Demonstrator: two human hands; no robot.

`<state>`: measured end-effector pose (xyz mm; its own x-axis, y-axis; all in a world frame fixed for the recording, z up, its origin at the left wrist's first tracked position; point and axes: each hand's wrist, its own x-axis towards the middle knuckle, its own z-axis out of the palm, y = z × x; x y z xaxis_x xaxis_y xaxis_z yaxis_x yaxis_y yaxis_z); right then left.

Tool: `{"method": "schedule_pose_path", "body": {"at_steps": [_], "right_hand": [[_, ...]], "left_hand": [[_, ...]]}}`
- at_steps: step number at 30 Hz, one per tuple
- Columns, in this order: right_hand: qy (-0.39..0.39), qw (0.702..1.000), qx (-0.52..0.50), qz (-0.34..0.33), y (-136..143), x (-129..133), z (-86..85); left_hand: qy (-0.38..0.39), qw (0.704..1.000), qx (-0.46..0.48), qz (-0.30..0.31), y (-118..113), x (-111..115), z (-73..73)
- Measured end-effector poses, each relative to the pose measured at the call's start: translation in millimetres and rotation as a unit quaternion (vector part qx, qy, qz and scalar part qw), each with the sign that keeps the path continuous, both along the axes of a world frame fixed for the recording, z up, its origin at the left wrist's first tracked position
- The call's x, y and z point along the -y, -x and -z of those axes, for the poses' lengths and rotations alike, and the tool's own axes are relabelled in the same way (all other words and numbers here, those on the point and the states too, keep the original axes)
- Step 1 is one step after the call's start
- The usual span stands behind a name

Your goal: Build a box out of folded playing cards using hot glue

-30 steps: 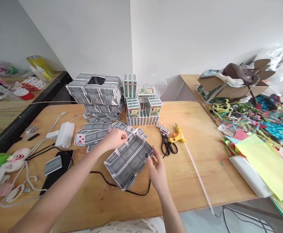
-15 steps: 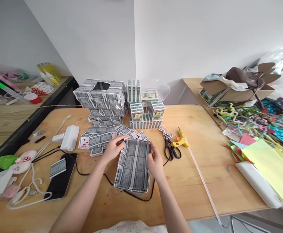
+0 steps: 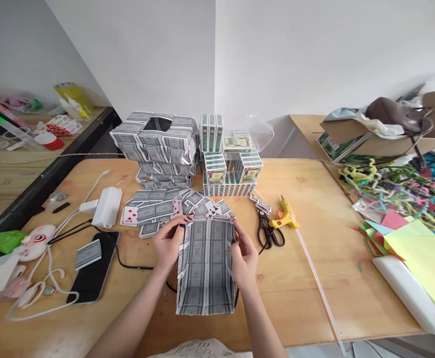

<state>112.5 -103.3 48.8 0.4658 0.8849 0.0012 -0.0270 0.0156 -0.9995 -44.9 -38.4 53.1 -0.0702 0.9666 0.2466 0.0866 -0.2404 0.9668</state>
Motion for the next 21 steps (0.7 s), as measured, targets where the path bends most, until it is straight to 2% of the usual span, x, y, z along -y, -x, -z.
{"method": "schedule_pose_path", "body": {"at_steps": [4,8,16,21], "right_hand": [[-0.043,0.999,0.013,0.023,3,6,-8.2],[-0.057,0.998,-0.003,0.035,5,9,-9.7],[-0.077,0.996,-0.032,0.018,9,8,-16.7],[-0.034,0.998,-0.046,0.011,7,1,-15.8]], "left_hand": [[-0.088,0.995,0.035,-0.002,0,10,-11.7],[-0.156,0.986,0.065,-0.004,-2,12,-13.9],[-0.115,0.987,0.114,0.01,-11,5,-7.0],[-0.071,0.985,0.145,0.053,-12,-1,-4.2]]}}
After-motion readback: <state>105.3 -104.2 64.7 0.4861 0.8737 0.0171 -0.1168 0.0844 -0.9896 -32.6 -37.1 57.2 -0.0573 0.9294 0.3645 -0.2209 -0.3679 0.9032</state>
